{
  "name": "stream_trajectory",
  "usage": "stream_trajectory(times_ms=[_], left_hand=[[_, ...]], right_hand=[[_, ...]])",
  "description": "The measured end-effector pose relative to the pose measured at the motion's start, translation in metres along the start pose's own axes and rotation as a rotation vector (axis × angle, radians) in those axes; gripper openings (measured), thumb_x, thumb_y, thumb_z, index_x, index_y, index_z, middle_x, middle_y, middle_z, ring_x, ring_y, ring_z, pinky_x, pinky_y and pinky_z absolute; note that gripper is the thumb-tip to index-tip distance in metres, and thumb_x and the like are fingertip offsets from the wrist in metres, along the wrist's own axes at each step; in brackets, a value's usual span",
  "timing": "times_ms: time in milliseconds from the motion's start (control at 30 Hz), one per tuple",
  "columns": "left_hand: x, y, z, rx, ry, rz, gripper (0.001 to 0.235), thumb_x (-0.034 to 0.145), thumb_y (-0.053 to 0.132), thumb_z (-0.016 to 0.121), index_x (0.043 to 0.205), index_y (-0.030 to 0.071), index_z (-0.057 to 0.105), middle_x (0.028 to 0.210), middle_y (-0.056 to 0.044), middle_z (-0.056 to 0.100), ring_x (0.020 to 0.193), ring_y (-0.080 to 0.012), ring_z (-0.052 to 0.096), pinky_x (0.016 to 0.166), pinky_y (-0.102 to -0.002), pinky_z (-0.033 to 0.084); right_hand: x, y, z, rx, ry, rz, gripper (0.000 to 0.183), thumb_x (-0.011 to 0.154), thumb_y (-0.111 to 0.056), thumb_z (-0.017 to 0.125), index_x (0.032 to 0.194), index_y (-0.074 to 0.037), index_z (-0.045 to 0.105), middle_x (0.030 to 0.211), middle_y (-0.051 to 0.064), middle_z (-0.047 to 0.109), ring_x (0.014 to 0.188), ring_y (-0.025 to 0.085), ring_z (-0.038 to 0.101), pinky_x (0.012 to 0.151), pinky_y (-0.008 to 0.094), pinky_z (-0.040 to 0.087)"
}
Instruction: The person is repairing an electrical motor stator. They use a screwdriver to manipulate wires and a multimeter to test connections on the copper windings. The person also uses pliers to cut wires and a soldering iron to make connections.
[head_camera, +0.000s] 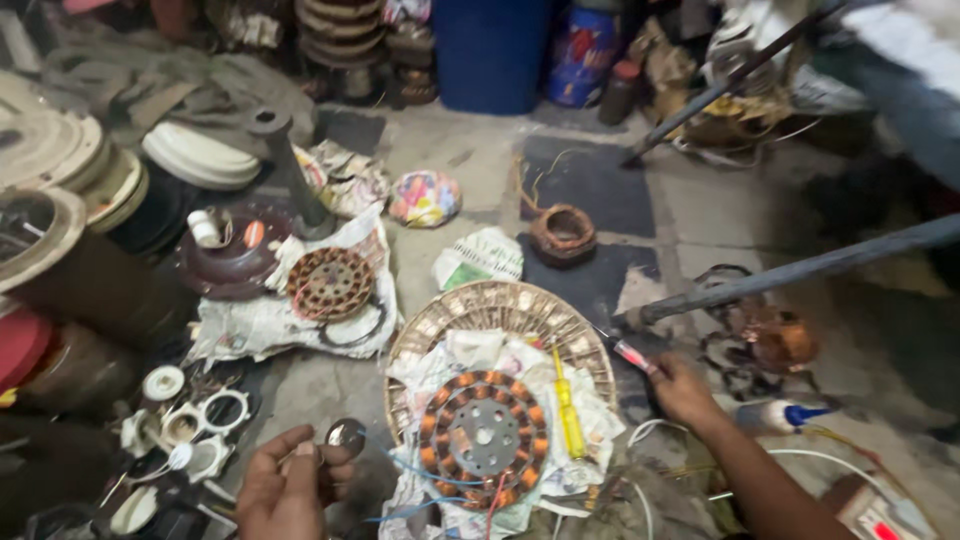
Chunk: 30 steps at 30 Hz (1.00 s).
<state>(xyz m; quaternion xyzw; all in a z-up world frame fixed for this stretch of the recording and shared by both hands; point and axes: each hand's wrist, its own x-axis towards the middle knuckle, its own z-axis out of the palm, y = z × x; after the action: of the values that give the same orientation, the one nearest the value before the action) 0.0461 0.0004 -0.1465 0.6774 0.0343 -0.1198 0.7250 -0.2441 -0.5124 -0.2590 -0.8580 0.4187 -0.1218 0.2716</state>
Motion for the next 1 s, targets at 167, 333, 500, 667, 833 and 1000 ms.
stream_trajectory(times_ms=[167,333,500,667,833,1000], left_hand=[[0.008,0.005,0.005,-0.032,0.034,-0.063,0.026,0.1,0.007,0.048,0.122,-0.004,0.056,0.08,-0.018,0.069,0.058,-0.0239,0.063,0.053,-0.038,0.053],[0.022,0.001,0.005,-0.21,-0.053,-0.213,0.026,0.09,0.003,0.045,0.113,0.0,0.057,0.069,-0.01,0.06,0.051,-0.0213,0.056,0.045,-0.041,0.05],[-0.022,0.023,0.023,0.221,0.005,0.028,0.02,0.095,0.008,0.053,0.105,0.004,0.069,0.06,-0.014,0.054,0.052,-0.02,0.05,0.052,-0.036,0.042],[-0.055,0.063,0.028,0.447,-0.091,0.504,0.022,0.09,0.008,0.052,0.101,0.009,0.071,0.072,-0.008,0.069,0.063,-0.0163,0.066,0.064,-0.031,0.052],[-0.056,0.083,0.031,0.439,-0.075,0.538,0.025,0.089,0.008,0.05,0.101,0.008,0.072,0.083,-0.01,0.074,0.077,-0.0205,0.074,0.073,-0.033,0.056],[-0.067,0.085,0.04,0.669,-0.265,0.371,0.033,0.088,0.026,0.06,0.117,0.013,0.067,0.097,-0.012,0.071,0.081,-0.0258,0.073,0.073,-0.039,0.057]], right_hand=[[-0.009,-0.033,-0.001,-0.001,0.055,0.01,0.034,0.093,-0.031,0.063,0.111,-0.004,0.072,0.104,0.022,0.073,0.099,0.038,0.071,0.088,0.045,0.054],[-0.048,-0.159,-0.059,0.054,0.299,-0.034,0.037,0.092,-0.034,0.067,0.111,-0.003,0.073,0.096,0.018,0.075,0.084,0.032,0.07,0.078,0.043,0.055],[-0.104,-0.29,-0.084,0.211,0.129,0.011,0.033,0.084,-0.034,0.078,0.102,-0.006,0.079,0.076,0.013,0.074,0.067,0.021,0.065,0.063,0.036,0.051],[-0.107,-0.329,-0.08,0.219,-0.014,0.194,0.023,0.088,-0.022,0.082,0.1,-0.004,0.078,0.082,0.009,0.078,0.072,0.014,0.069,0.067,0.028,0.056],[-0.116,-0.294,-0.083,0.645,-0.002,0.065,0.021,0.087,-0.013,0.074,0.099,0.004,0.077,0.084,0.004,0.077,0.074,0.009,0.068,0.069,0.024,0.054],[-0.142,-0.276,-0.091,0.6,0.034,0.114,0.017,0.084,-0.005,0.078,0.097,0.006,0.077,0.077,0.006,0.072,0.067,0.009,0.062,0.062,0.024,0.049]])
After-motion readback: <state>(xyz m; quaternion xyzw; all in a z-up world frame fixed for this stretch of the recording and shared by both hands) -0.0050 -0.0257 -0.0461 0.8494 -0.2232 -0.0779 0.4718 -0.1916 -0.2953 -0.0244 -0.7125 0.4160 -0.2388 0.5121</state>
